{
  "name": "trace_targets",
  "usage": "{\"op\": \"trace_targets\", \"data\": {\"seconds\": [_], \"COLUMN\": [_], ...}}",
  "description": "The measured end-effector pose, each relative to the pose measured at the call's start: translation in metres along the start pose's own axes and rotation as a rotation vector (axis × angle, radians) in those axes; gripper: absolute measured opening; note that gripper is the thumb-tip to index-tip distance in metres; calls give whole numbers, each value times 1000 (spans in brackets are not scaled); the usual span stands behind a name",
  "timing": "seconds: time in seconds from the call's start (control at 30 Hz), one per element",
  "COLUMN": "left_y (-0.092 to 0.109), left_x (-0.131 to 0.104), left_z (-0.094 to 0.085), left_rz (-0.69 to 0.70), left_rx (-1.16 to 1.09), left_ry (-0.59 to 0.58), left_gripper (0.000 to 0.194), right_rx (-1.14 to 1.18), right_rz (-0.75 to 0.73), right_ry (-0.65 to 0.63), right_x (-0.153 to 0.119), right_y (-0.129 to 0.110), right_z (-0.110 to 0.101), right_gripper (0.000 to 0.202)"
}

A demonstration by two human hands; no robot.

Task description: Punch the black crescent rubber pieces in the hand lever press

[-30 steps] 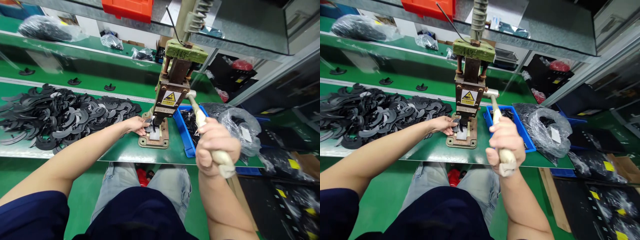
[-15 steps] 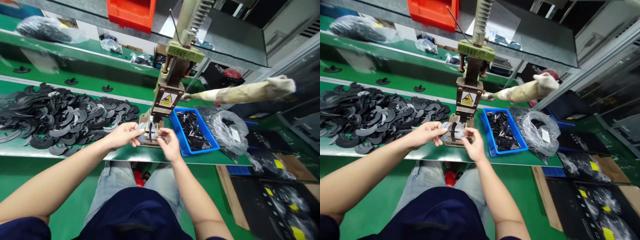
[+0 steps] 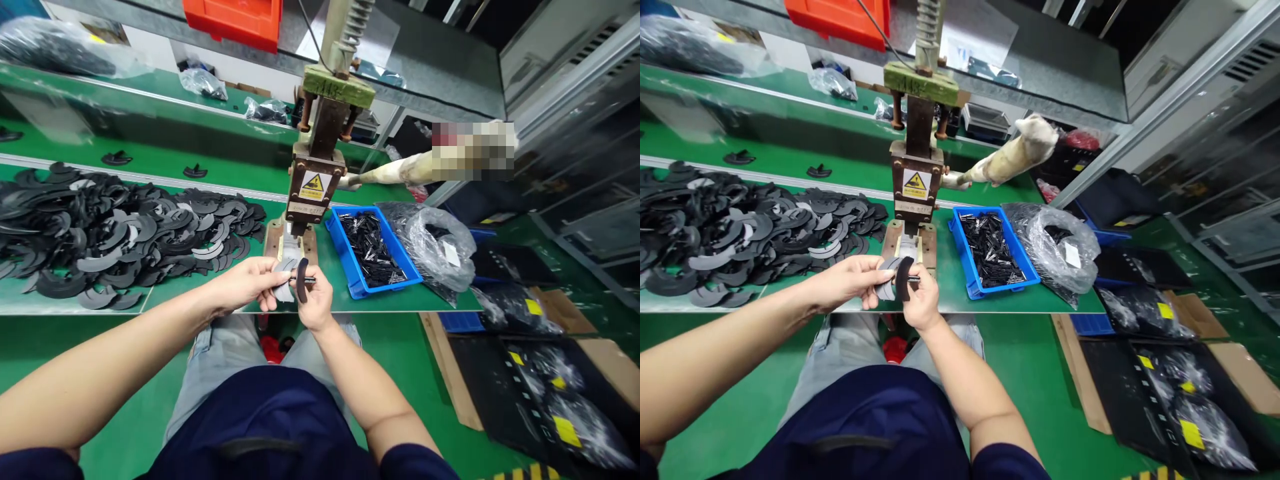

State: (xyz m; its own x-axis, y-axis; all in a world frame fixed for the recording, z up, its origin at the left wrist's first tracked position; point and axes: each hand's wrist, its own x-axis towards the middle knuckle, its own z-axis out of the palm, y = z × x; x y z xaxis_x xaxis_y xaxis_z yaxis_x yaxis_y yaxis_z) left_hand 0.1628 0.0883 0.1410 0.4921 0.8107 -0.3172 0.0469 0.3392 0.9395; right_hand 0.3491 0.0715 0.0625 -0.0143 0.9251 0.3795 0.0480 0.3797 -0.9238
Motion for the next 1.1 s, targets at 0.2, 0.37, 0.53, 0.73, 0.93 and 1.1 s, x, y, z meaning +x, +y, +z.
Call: {"op": "trace_targets", "data": {"seconds": [0.2, 0.37, 0.53, 0.73, 0.93, 1.1], "left_y": [15, 27, 18, 10, 3, -8], "left_x": [-4, 1, 8, -2, 4, 5], "left_z": [6, -2, -17, -15, -7, -5], "left_rz": [74, 12, 67, 491, 321, 268], "left_rx": [217, 231, 306, 725, 617, 209], "left_ry": [25, -78, 3, 399, 220, 246], "left_gripper": [48, 51, 50, 33, 46, 41], "right_rx": [-82, -177, -298, -415, -451, -414], "right_rz": [-67, -132, -200, -281, -353, -440], "right_ry": [14, 2, -66, -195, -300, -228], "right_x": [-4, 0, 8, 16, 17, 15], "right_y": [-3, -7, -12, -16, -18, -19], "right_z": [-6, -8, -18, -29, -29, -31], "right_gripper": [22, 21, 16, 12, 11, 15]}}
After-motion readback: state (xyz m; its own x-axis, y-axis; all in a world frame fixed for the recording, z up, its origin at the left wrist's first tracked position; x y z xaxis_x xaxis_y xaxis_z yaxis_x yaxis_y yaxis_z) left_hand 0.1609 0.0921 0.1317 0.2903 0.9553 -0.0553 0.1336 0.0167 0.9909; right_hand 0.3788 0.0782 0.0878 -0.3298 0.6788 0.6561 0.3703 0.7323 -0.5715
